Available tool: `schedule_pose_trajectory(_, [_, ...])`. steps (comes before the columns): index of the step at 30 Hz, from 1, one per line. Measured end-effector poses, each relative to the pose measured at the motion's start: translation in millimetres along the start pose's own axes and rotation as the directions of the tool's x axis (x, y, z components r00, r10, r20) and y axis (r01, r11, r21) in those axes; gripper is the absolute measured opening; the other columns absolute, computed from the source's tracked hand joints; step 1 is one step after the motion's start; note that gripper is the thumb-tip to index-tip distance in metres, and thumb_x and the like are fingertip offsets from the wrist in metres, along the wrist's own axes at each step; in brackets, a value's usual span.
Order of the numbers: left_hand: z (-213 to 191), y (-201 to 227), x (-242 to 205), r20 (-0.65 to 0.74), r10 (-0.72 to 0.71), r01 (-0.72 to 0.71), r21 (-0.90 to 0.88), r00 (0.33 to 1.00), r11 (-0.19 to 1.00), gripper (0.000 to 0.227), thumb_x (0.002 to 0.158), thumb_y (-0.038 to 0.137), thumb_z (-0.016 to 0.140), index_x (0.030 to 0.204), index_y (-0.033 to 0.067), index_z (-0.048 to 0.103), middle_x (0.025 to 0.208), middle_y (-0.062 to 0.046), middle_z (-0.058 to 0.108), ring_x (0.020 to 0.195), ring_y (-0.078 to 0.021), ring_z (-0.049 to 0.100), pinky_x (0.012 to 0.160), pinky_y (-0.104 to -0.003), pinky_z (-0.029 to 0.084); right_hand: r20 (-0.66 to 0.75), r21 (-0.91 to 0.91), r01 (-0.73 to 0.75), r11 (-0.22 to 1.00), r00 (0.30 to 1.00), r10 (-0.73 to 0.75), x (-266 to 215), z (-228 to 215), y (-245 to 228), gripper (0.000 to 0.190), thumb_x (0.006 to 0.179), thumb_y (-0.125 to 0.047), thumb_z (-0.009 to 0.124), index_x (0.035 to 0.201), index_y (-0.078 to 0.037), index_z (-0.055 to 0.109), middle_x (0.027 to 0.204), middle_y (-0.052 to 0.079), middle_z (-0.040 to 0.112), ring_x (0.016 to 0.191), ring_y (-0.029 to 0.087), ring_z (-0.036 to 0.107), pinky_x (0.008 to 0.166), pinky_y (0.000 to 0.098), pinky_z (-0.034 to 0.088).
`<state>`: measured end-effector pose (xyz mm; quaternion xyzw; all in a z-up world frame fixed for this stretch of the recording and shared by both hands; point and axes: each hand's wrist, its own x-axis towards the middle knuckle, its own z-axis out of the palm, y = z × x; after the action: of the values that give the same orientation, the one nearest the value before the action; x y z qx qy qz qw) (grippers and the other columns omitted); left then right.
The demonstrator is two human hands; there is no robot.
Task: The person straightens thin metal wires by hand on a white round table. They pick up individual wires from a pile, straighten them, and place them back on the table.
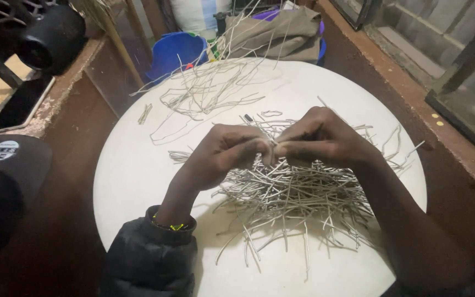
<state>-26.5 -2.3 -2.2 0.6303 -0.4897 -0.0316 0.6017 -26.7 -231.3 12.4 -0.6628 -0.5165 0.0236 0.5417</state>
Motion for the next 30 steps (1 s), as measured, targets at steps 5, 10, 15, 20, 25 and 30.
schedule_pose_trajectory(5, [-8.7, 2.8, 0.8, -0.077, -0.187, 0.199, 0.527, 0.979, 0.826, 0.018, 0.099, 0.016, 0.059, 0.103, 0.0129, 0.077, 0.065, -0.011, 0.064, 0.061, -0.0284, 0.059, 0.062, -0.042, 0.053, -0.042, -0.386, -0.184, 0.904, 0.982, 0.182, -3.1, -5.5, -1.6, 0.022, 0.086, 0.001, 0.065, 0.103, 0.001, 0.079, 0.049, 0.014, 0.065, 0.041, 0.023, 0.055, 0.047, 0.037, 0.046])
schedule_pose_trajectory(10, [13.3, -25.0, 1.8, -0.26, -0.145, 0.274, 0.958, 0.955, 0.089, 0.023, 0.085, 0.009, 0.064, 0.103, 0.0228, 0.063, 0.066, -0.005, 0.065, 0.061, -0.031, 0.072, 0.054, -0.046, 0.059, -0.24, -0.727, -0.316, 0.609, 0.949, 0.205, 5.9, 10.8, 0.8, 0.035, 0.085, 0.009, 0.062, 0.116, -0.001, 0.076, 0.06, 0.021, 0.068, 0.053, 0.035, 0.068, 0.057, 0.0452, 0.056])
schedule_pose_trajectory(15, [31.2, -22.6, 13.2, -0.346, 0.475, 0.175, 0.913, 0.809, 0.367, 0.015, 0.104, 0.007, 0.05, 0.111, 0.0099, 0.063, 0.072, -0.007, 0.063, 0.062, -0.0299, 0.07, 0.052, -0.043, 0.057, -0.582, -0.689, -0.304, 0.658, 0.772, -0.253, 11.6, 26.4, 18.7, 0.013, 0.101, -0.01, 0.068, 0.107, -0.009, 0.079, 0.06, 0.003, 0.068, 0.054, 0.019, 0.067, 0.056, 0.0316, 0.055])
schedule_pose_trajectory(20, [47.7, 2.3, 18.5, -0.32, 0.678, 0.049, 0.921, 0.662, 0.387, 0.024, 0.104, 0.007, 0.04, 0.099, 0.0041, 0.063, 0.075, -0.01, 0.059, 0.062, -0.0294, 0.066, 0.051, -0.038, 0.056, -0.807, -0.26, -0.205, 0.944, 0.582, -0.096, 34.9, 52.8, -22.3, 0.018, 0.105, -0.012, 0.058, 0.1, -0.007, 0.074, 0.06, 0.007, 0.064, 0.045, 0.012, 0.055, 0.043, 0.0251, 0.045])
schedule_pose_trajectory(25, [15.2, -27.3, 3.8, -0.114, 0.745, 0.019, 0.991, 0.657, 0.136, 0.032, 0.095, -0.006, 0.046, 0.115, 0.0037, 0.069, 0.085, -0.01, 0.067, 0.066, -0.0276, 0.067, 0.056, -0.038, 0.056, -0.755, -0.56, -0.273, 0.782, 0.556, -0.346, 8.3, -10.6, -12.7, 0.02, 0.11, -0.003, 0.057, 0.118, 0.001, 0.075, 0.063, 0.014, 0.065, 0.048, 0.015, 0.054, 0.044, 0.0247, 0.037])
schedule_pose_trajectory(30, [-5.9, 11.0, 2.3, -0.461, 0.737, -0.142, 0.794, 0.495, 0.591, 0.029, 0.109, 0.005, 0.033, 0.113, 0.0019, 0.062, 0.083, -0.004, 0.062, 0.07, -0.018, 0.064, 0.064, -0.029, 0.052, -0.463, -0.825, -0.355, 0.439, 0.871, -0.164, -6.1, -36.2, 16.1, 0.011, 0.1, -0.012, 0.067, 0.094, -0.006, 0.074, 0.082, 0.013, 0.075, 0.08, 0.038, 0.068, 0.076, 0.0492, 0.054])
